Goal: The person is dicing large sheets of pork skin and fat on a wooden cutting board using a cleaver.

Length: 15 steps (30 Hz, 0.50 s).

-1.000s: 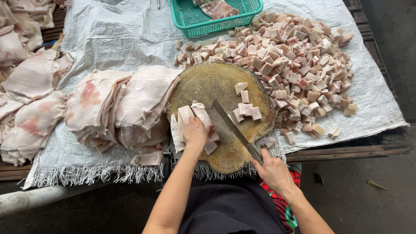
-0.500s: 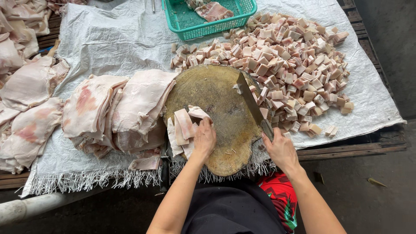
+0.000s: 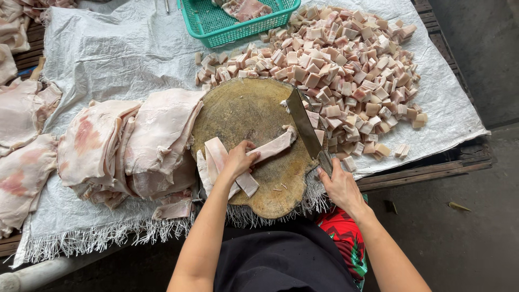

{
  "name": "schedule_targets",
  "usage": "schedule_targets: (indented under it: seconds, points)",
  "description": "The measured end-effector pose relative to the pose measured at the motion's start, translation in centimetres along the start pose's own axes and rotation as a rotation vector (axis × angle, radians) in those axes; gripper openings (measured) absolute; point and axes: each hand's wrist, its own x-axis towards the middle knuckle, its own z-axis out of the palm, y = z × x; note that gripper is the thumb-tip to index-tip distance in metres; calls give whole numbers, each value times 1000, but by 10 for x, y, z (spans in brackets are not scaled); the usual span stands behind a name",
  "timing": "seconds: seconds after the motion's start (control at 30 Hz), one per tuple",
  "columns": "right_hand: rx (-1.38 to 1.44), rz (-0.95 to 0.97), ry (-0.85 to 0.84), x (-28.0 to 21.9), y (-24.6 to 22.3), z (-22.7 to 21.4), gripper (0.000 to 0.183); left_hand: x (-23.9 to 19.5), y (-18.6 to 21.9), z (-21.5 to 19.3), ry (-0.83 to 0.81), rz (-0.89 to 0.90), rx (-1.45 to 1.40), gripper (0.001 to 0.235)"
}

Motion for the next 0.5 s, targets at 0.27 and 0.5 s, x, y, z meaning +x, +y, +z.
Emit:
schedule_targets:
  seconds: [0.27, 0.5]
  points:
    - [163, -298, 195, -26, -49, -15, 44, 2, -44, 21, 229, 225, 11, 36]
    - [-29, -342, 160, -8, -26, 39, 35, -13, -33, 16, 247, 240, -4, 33]
